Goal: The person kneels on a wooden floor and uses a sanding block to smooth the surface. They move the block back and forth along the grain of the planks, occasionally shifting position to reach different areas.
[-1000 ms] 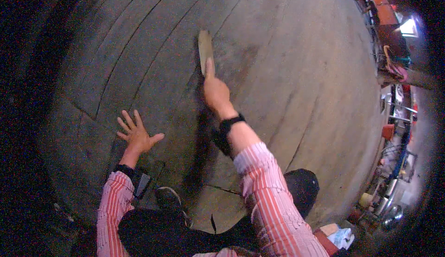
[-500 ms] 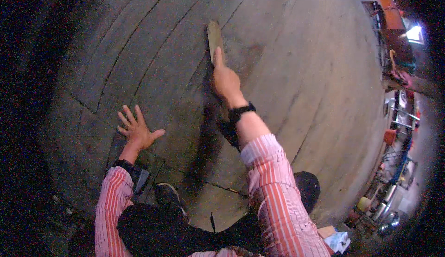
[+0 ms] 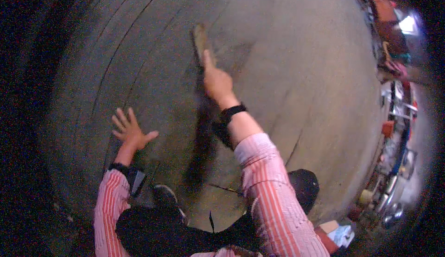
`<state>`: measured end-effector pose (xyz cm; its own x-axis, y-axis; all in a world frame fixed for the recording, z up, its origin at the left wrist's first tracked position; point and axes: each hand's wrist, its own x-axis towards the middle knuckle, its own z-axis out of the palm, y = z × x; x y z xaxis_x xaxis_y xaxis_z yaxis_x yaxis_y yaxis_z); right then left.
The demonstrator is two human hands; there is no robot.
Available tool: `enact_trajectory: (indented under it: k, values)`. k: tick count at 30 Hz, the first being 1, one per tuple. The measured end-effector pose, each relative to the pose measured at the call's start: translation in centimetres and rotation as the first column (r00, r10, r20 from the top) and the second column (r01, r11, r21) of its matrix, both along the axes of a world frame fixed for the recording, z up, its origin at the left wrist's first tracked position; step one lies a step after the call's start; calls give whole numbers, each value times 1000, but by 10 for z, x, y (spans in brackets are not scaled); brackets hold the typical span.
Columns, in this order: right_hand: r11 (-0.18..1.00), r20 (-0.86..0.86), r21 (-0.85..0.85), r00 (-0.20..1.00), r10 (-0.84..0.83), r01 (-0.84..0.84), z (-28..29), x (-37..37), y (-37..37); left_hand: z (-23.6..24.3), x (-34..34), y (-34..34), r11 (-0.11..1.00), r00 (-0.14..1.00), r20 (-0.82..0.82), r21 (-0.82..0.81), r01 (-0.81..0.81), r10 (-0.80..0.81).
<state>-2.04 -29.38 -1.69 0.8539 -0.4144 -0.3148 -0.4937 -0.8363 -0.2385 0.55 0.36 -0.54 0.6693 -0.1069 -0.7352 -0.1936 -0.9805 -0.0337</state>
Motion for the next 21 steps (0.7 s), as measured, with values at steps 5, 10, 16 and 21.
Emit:
enact_trajectory:
  k: [5,10,16,21]
  values:
    - [998,-137,48,990,-44,51,16,-79,38,1,2,-5,1000,999,34,-27,-6,7]
    - [992,-80,112,996,-45,54,13,-91,41,-4,1,-3,999,1000,17,37,-2,1]
    - [961,155,223,967,-201,164,-5,8,-21,-3,-1,2,999,998,41,32,37,-38]
    - [948,295,72,902,-317,310,-4,-54,-7,-5,-5,-1,995,998,36,86,53,-57]
